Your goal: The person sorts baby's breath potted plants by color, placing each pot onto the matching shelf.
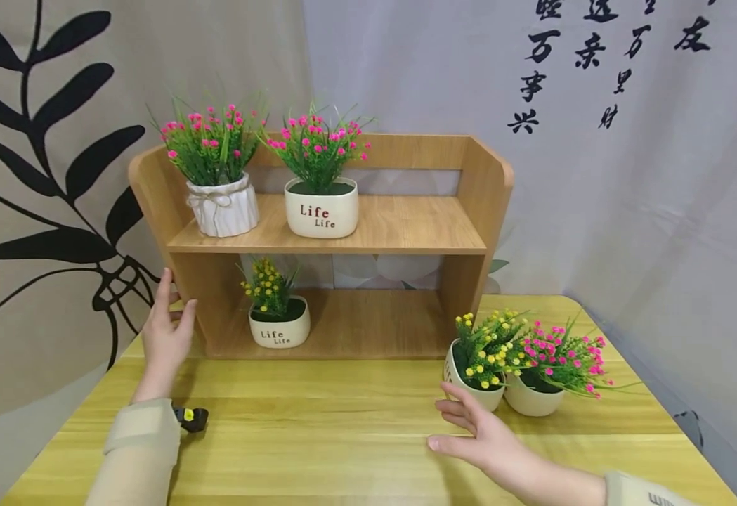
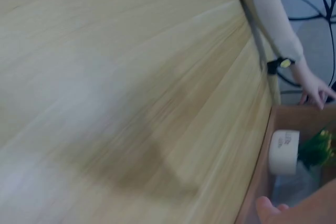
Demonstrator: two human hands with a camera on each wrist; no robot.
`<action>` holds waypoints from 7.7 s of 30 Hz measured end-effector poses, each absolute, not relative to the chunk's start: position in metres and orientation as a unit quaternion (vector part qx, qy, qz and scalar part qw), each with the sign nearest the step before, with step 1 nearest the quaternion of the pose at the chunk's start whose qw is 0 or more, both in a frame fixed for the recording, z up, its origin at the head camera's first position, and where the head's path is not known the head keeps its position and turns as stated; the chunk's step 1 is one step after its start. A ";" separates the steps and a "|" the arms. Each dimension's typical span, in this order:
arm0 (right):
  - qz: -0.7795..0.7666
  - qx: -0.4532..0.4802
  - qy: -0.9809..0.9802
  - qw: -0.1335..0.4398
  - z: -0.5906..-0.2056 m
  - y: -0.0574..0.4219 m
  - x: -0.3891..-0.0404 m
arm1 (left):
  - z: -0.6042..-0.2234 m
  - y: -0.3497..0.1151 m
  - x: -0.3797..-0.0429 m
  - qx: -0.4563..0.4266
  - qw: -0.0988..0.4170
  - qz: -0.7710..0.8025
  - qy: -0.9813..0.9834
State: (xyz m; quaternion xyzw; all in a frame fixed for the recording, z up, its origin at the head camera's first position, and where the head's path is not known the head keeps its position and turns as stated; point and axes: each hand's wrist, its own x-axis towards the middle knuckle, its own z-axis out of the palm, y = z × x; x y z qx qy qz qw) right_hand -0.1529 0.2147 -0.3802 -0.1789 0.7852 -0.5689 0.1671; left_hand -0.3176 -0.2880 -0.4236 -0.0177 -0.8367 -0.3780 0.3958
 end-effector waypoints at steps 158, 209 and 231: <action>-0.547 -0.162 0.821 -0.001 -0.445 0.144 -0.261 | -0.425 -0.289 -0.316 -0.031 0.413 -0.369 -0.832; -0.572 -0.176 0.793 0.115 -0.454 0.110 -0.355 | -0.425 -0.290 -0.318 -0.034 0.409 -0.368 -0.834; -0.595 -0.100 0.791 0.100 -0.455 0.132 -0.370 | -0.425 -0.289 -0.319 -0.029 0.404 -0.371 -0.836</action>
